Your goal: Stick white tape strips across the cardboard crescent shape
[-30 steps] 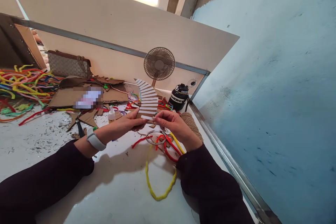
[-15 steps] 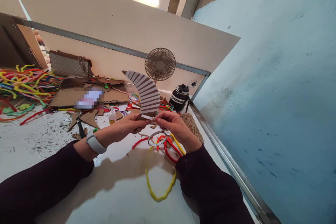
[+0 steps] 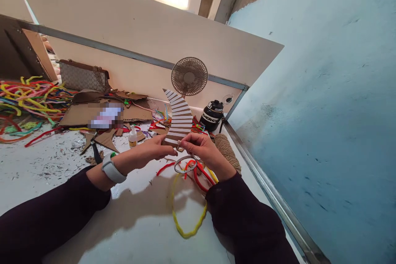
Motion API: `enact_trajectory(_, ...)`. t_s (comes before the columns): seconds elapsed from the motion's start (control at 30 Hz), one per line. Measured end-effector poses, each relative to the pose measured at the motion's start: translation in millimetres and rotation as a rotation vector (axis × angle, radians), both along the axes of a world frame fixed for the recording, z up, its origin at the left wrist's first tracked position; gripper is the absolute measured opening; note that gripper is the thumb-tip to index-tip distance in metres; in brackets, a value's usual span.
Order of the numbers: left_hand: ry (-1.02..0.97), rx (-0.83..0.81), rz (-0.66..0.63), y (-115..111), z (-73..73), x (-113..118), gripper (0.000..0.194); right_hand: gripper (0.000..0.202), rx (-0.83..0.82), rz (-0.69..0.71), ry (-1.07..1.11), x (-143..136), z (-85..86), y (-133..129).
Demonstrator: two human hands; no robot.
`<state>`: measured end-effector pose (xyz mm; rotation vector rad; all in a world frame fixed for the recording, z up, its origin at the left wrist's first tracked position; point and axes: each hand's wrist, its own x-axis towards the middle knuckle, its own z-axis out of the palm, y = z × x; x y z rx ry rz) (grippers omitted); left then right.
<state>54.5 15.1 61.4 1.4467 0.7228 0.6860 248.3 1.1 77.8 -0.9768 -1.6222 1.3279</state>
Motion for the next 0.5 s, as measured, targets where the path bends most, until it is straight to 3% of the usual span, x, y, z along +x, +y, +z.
enact_trajectory(0.17,-0.063,-0.031,-0.001,-0.2,-2.2,0.1,0.011,0.031,0.021,-0.022,-0.01,-0.4,-2.8,0.4)
enact_trajectory(0.5,-0.128,-0.043,0.001,3.5,-3.5,0.3,0.015,0.028,0.043,-0.082,0.031,-3.6,-5.8,0.7)
